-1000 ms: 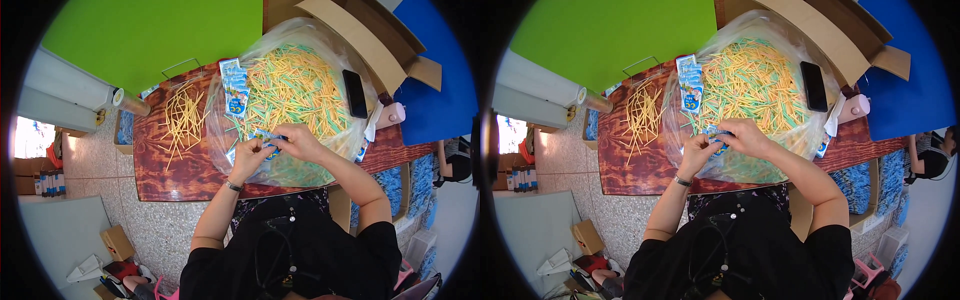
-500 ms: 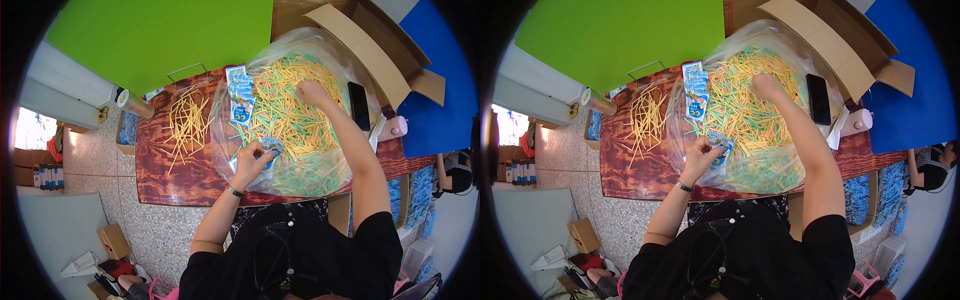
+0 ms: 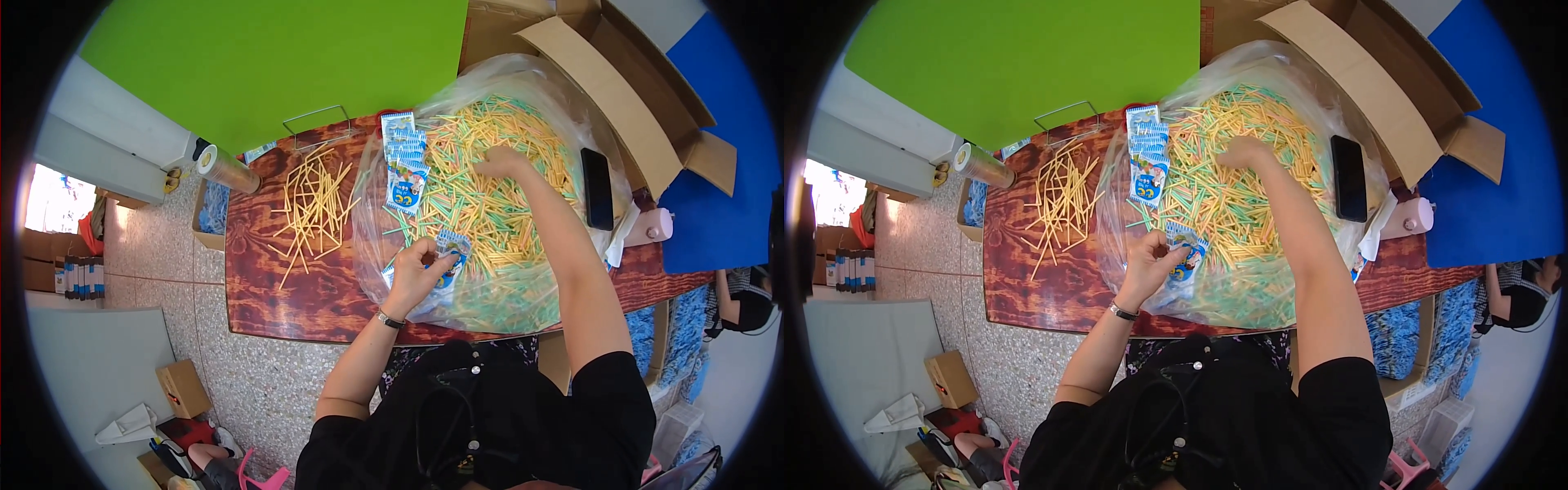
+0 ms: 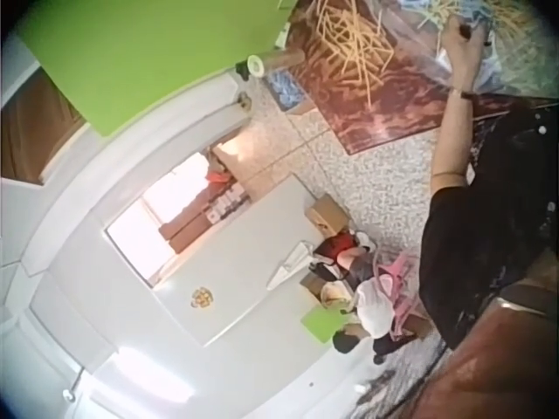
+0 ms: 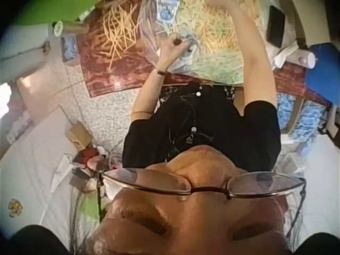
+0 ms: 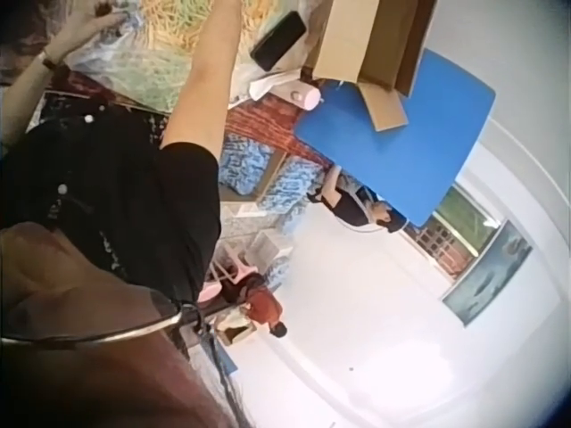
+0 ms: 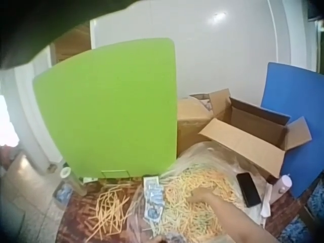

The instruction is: Packaging small packets into a large plastic bag with shredded paper filler.

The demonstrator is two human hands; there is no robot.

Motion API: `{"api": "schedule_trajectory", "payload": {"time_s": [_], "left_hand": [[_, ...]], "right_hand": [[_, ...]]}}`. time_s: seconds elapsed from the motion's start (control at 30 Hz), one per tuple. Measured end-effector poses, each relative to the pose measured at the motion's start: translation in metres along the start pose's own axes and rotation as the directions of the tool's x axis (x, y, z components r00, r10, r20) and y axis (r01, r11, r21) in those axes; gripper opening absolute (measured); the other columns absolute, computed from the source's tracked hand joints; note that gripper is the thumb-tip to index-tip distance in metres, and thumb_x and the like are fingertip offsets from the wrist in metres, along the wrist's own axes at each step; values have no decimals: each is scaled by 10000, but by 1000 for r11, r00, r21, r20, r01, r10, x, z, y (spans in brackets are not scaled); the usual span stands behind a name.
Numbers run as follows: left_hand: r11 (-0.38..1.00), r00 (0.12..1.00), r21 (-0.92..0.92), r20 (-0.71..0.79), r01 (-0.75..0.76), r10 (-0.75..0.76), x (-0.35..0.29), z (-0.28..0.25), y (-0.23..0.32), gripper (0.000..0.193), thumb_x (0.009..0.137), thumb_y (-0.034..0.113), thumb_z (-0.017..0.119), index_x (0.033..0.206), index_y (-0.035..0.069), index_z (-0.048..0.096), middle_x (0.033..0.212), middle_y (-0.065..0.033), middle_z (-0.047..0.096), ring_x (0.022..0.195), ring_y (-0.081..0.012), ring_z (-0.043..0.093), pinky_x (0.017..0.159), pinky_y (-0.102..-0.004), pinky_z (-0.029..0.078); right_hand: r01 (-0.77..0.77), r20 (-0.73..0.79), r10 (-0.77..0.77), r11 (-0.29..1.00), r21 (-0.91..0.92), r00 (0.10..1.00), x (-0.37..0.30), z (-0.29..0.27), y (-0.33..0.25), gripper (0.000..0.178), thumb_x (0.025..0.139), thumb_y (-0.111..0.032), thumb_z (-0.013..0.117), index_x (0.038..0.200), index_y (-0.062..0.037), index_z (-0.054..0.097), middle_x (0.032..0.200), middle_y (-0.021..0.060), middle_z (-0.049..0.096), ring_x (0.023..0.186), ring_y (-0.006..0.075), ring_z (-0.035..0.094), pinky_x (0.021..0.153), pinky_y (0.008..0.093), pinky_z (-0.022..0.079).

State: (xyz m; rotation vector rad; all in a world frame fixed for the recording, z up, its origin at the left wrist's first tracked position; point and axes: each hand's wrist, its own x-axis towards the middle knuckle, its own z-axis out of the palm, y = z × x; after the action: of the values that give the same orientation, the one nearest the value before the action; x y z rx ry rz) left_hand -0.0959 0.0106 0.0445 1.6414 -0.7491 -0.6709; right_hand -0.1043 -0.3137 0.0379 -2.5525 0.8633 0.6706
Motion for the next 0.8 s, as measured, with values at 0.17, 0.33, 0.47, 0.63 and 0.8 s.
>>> {"api": "schedule_trajectory", "payload": {"time_s": [0.17, 0.33, 0.47, 0.63, 0.8], "left_hand": [[1000, 1000, 27, 2, -14, 14, 0, 1, 0, 258, 806, 149, 792, 769, 61, 552, 685, 45, 520, 609, -21, 445, 530, -210, 369], [999, 999, -2, -23, -49, 49, 0, 0, 0, 253, 820, 132, 779, 770, 59, 542, 654, 59, 504, 590, -15, 428, 512, -205, 350], [999, 999, -18, 3, -51, 51, 0, 0, 1, 246, 829, 124, 770, 770, 57, 541, 650, 60, 517, 588, -8, 448, 510, -198, 363], [995, 996, -24, 6, -94, 94, -1, 11, -1, 259, 829, 123, 770, 757, 61, 529, 641, 59, 509, 585, -5, 439, 495, -199, 345], [998, 998, 8, 3, -69, 69, -8, 4, 3, 277, 796, 150, 794, 750, 43, 542, 642, 26, 519, 588, -38, 468, 519, -224, 391]], "right_hand": [[3, -43, -4, 1000, -22, 999, 2, 5, 7, 571, 863, -447, 523, 1241, -26, 598, 1253, 191, 619, 1158, 325, 592, 960, 441, 460], [152, -331, -109, 983, 107, 937, -25, -10, 9, 412, 953, -359, 480, 1039, 24, 606, 1064, 169, 672, 993, 336, 629, 882, 450, 465], [454, -385, -284, 752, 478, 878, -64, -28, 11, 340, 975, -321, 473, 990, -7, 605, 998, 101, 674, 869, 260, 633, 859, 460, 470], [211, -227, -241, -89, 973, 944, -90, -20, 18, 151, 1006, -206, 508, 1060, -68, 537, 842, 31, 585, 783, 154, 582, 710, 324, 475], [36, -120, -320, -256, 966, 940, -105, -2, 3, 209, 1008, -285, 536, 1040, -80, 515, 781, -16, 498, 689, 107, 498, 602, 284, 443]]}}
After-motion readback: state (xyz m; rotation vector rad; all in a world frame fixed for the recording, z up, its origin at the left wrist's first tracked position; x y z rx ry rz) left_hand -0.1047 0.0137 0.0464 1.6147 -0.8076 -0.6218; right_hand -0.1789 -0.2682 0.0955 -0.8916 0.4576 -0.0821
